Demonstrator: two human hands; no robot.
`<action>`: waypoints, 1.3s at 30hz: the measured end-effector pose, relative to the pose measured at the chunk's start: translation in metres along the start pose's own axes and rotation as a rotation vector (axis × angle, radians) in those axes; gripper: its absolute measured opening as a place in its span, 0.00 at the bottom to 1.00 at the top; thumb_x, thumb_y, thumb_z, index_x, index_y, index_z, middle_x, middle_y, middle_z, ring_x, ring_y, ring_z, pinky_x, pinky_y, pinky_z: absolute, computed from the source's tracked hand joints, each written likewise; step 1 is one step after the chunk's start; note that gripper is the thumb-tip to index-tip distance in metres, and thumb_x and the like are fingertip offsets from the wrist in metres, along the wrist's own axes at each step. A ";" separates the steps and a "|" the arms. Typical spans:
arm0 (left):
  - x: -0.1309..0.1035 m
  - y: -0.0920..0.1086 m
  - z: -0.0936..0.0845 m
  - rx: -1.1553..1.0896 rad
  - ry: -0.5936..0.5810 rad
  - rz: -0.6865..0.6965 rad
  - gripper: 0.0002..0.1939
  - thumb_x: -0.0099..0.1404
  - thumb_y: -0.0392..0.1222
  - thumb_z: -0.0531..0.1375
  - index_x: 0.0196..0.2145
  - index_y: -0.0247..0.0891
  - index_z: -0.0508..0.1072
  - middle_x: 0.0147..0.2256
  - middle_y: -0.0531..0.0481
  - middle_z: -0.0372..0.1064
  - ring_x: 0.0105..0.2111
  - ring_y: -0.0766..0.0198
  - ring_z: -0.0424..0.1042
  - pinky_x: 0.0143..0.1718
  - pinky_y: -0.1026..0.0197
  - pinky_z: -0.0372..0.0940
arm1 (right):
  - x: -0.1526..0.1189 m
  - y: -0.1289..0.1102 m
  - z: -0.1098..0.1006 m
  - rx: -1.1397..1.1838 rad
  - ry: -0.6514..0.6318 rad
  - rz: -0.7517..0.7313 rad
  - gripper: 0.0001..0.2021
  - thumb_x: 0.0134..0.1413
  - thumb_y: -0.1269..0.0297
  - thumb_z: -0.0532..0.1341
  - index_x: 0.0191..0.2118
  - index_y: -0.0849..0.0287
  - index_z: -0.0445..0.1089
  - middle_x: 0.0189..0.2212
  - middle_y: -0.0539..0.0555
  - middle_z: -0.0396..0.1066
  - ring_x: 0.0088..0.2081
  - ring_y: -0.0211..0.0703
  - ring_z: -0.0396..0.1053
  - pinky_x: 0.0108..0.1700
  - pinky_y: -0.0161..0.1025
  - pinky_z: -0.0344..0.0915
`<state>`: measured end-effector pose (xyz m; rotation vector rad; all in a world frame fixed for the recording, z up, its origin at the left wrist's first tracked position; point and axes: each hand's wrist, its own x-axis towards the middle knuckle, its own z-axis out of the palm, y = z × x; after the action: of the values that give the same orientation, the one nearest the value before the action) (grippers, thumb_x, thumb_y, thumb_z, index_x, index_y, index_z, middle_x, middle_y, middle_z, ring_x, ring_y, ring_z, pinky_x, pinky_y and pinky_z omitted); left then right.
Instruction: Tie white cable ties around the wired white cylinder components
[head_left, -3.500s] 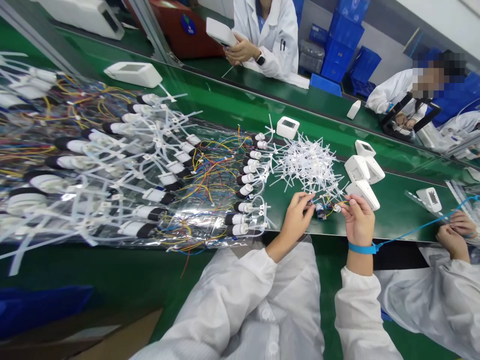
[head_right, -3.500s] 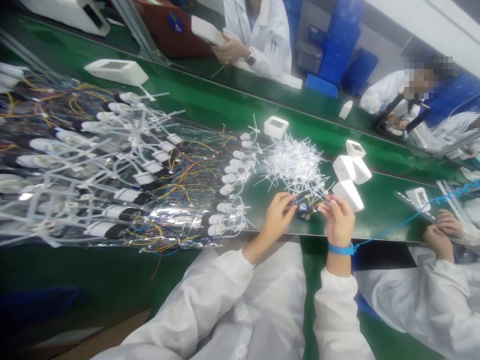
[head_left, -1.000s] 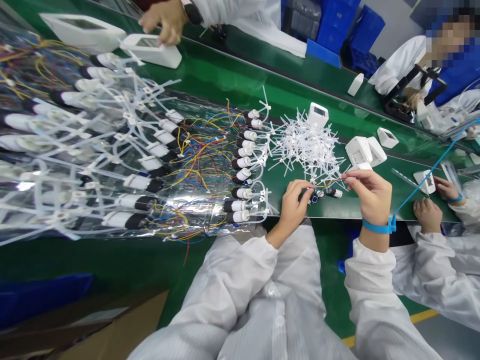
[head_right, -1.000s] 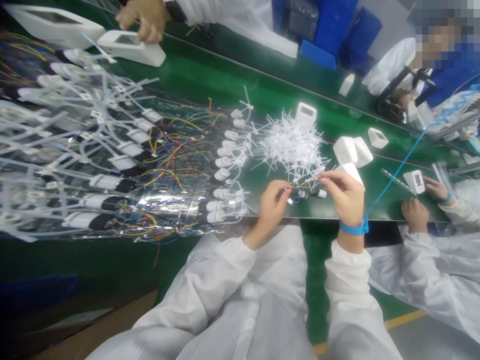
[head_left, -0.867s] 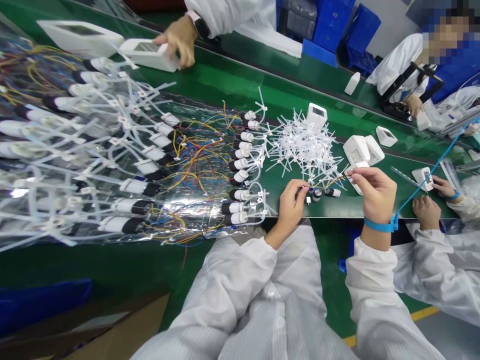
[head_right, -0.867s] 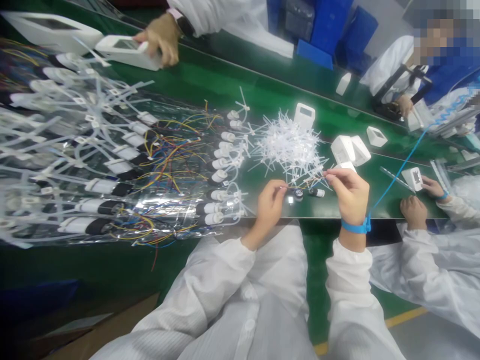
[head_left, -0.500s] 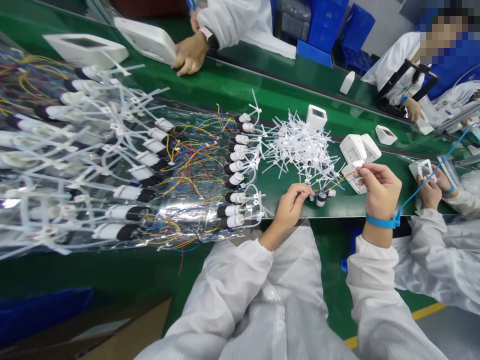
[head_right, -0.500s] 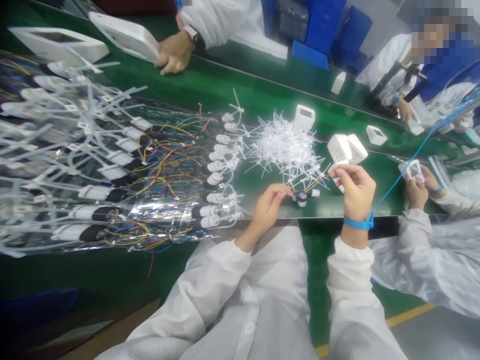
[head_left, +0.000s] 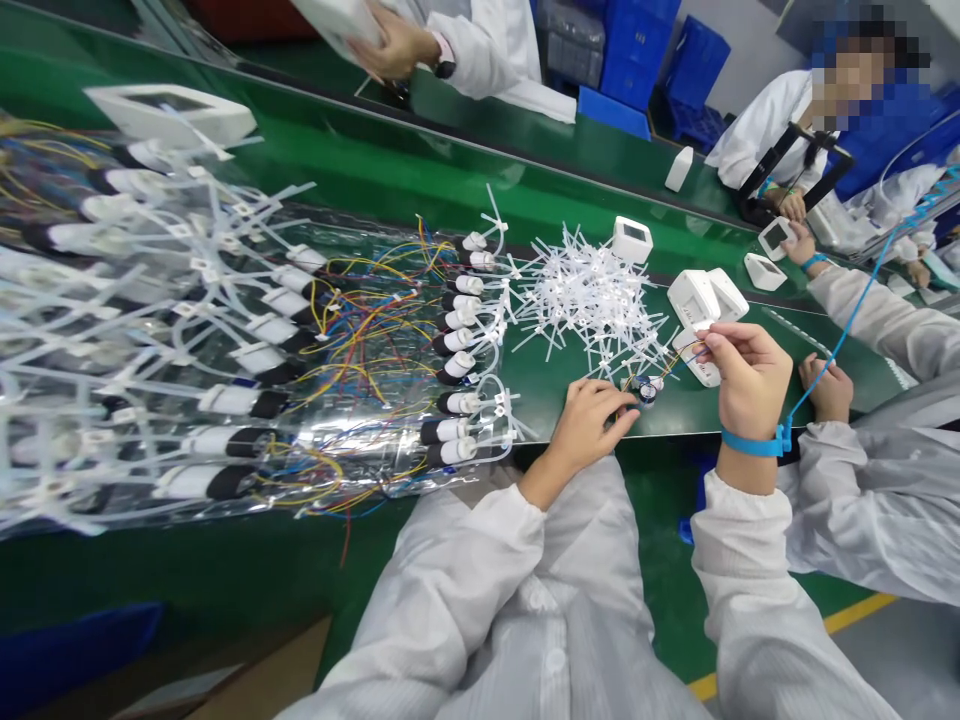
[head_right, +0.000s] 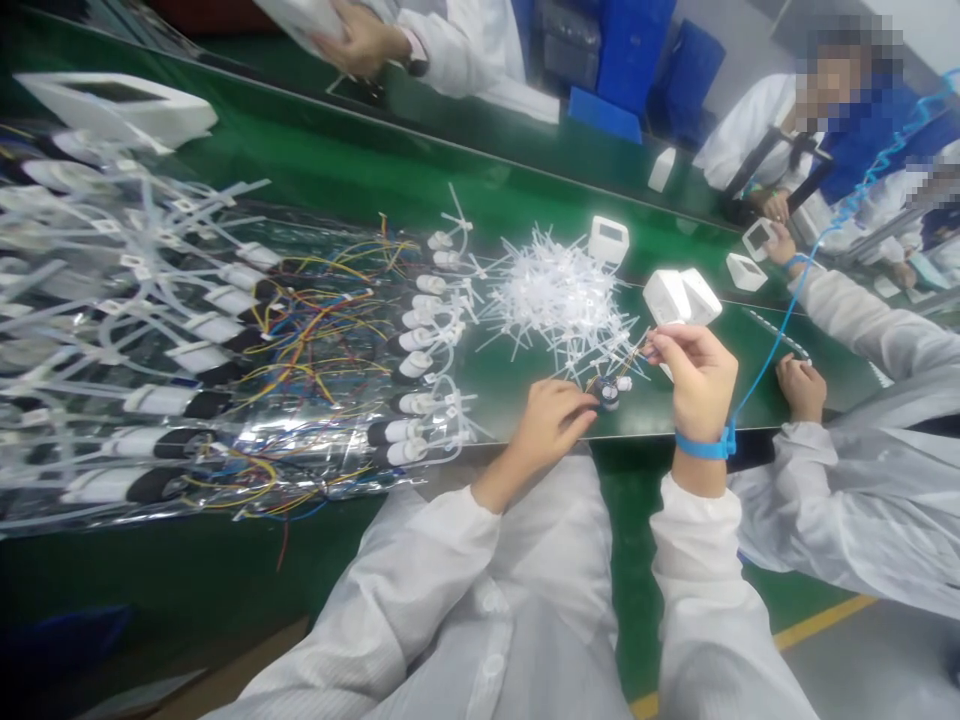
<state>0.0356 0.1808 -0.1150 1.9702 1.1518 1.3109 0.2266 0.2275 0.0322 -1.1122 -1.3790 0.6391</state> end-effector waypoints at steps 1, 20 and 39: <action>0.001 0.000 0.000 0.010 -0.022 -0.016 0.13 0.82 0.45 0.57 0.46 0.45 0.83 0.40 0.50 0.84 0.50 0.52 0.76 0.61 0.43 0.59 | 0.000 -0.002 0.000 -0.003 0.000 0.000 0.07 0.59 0.60 0.77 0.39 0.55 0.83 0.34 0.52 0.84 0.31 0.43 0.80 0.36 0.41 0.80; 0.009 -0.002 0.004 0.035 -0.032 -0.155 0.15 0.72 0.51 0.73 0.52 0.45 0.82 0.36 0.52 0.81 0.42 0.52 0.75 0.56 0.46 0.61 | -0.018 -0.023 0.020 0.096 -0.109 0.052 0.08 0.60 0.58 0.78 0.40 0.53 0.83 0.36 0.53 0.85 0.32 0.45 0.82 0.37 0.44 0.83; 0.002 -0.001 -0.005 -0.222 0.247 -0.259 0.13 0.76 0.41 0.65 0.56 0.43 0.76 0.50 0.45 0.81 0.49 0.53 0.80 0.54 0.52 0.73 | -0.032 0.031 -0.016 0.201 0.128 0.149 0.13 0.53 0.58 0.81 0.39 0.56 0.81 0.35 0.52 0.83 0.33 0.42 0.80 0.35 0.38 0.79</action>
<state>0.0312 0.1830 -0.1125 1.4784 1.2652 1.4980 0.2442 0.2077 -0.0067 -1.0809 -1.1047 0.7826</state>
